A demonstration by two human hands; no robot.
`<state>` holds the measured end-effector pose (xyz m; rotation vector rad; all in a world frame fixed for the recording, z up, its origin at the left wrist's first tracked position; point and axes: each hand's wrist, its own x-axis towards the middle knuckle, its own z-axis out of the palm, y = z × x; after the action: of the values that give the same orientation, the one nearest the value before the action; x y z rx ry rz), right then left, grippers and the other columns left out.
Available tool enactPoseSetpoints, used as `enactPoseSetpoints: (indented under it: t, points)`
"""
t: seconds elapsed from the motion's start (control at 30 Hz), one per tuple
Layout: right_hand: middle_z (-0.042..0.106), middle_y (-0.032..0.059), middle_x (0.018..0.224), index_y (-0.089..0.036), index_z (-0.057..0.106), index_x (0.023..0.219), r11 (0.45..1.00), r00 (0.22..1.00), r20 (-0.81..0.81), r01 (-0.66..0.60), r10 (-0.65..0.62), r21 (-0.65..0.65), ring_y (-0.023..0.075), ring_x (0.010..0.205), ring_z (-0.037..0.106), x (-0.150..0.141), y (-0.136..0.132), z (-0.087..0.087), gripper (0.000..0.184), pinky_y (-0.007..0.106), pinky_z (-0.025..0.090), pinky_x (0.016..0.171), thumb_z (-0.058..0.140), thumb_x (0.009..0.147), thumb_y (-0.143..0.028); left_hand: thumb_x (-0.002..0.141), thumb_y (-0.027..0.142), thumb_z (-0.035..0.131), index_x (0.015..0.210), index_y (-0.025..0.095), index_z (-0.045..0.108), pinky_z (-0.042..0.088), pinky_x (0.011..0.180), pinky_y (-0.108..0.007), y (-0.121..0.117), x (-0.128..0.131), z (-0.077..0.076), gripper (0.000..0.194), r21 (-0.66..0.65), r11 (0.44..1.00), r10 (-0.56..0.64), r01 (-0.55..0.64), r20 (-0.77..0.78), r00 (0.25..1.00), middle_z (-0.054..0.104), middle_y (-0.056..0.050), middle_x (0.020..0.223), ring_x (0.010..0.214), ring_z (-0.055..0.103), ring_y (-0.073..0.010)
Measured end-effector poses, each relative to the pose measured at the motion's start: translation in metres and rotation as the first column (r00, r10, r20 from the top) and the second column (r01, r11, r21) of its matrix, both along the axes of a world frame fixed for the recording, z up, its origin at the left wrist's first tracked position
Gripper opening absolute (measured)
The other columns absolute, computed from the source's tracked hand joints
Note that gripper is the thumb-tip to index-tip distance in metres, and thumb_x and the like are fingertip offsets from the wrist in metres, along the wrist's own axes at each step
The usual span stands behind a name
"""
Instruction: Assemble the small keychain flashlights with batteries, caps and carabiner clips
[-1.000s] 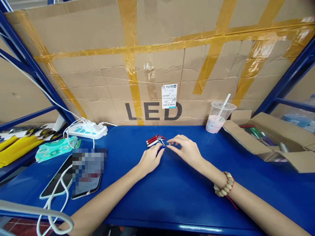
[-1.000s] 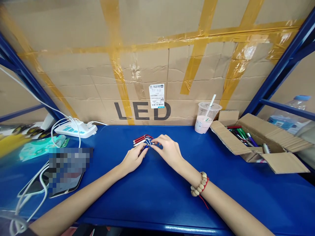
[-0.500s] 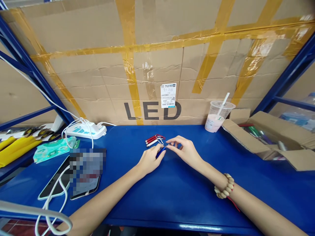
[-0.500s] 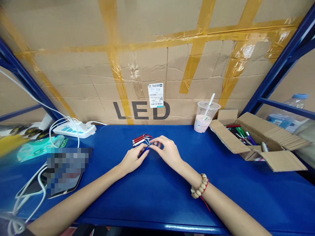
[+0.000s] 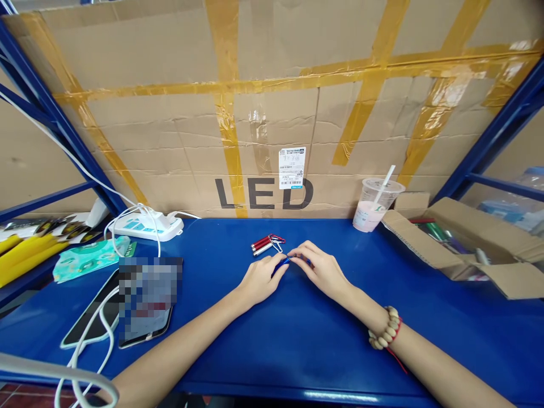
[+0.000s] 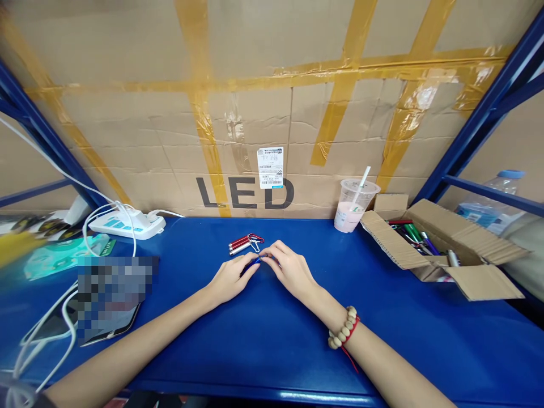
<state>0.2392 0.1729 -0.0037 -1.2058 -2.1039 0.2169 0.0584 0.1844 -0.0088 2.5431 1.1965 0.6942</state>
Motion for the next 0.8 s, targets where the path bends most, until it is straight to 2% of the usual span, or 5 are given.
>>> enactPoseSetpoints:
  t: [0.13,0.27,0.43,0.6,0.8]
  points:
    - [0.055,0.0039,0.101,-0.024,0.051,0.109,0.998,0.994,0.084,-0.064,0.064,0.000,0.0124,0.085,0.058,-0.003,-0.005,0.005,0.027,0.022,0.047,0.067,0.031,0.093,-0.030,0.092,0.033,0.032,0.108,0.019,0.051,0.047,0.077,-0.027,0.000,-0.001,0.000,0.029,-0.005,1.000,-0.003,0.003,-0.002,1.000,0.063,-0.005,0.094,0.087,0.060,-0.0172]
    - [0.054,0.0029,0.103,-0.025,0.047,0.115,0.998,0.996,0.051,-0.070,0.070,0.002,0.0108,0.086,0.057,-0.004,-0.008,0.007,0.027,0.022,0.048,0.070,0.030,0.094,-0.028,0.092,0.033,0.031,0.110,0.019,0.050,0.047,0.079,-0.027,0.001,-0.002,-0.003,0.030,0.036,0.999,-0.013,0.013,0.003,1.000,0.063,-0.005,0.095,0.089,0.060,-0.0168]
    - [0.054,0.0043,0.103,-0.023,0.048,0.113,0.994,0.993,0.074,-0.099,0.095,0.051,0.0113,0.087,0.058,-0.003,-0.008,0.006,0.026,0.022,0.049,0.070,0.030,0.094,-0.025,0.091,0.035,0.034,0.100,0.017,0.052,0.049,0.075,-0.028,0.001,-0.001,-0.008,0.027,0.126,0.992,-0.030,0.031,-0.014,0.999,0.063,-0.006,0.093,0.086,0.061,-0.0177]
    - [0.055,0.0057,0.101,-0.020,0.049,0.110,0.984,0.983,0.139,-0.140,0.124,0.113,0.0123,0.079,0.058,-0.006,-0.010,0.005,0.025,0.023,0.049,0.064,0.030,0.094,-0.025,0.091,0.034,0.035,0.101,0.014,0.052,0.049,0.073,-0.030,0.002,-0.001,-0.012,0.028,0.177,0.984,-0.033,0.036,-0.021,0.999,0.062,-0.008,0.091,0.085,0.060,-0.0189]
    - [0.056,0.0053,0.101,-0.022,0.049,0.111,0.983,0.987,0.043,-0.156,0.153,0.100,0.0115,0.081,0.058,-0.007,-0.012,0.007,0.024,0.022,0.049,0.068,0.034,0.093,-0.025,0.092,0.033,0.030,0.104,0.014,0.051,0.049,0.073,-0.030,0.001,-0.002,-0.010,0.031,0.189,0.980,-0.050,0.057,-0.044,0.998,0.062,-0.007,0.090,0.083,0.060,-0.0180]
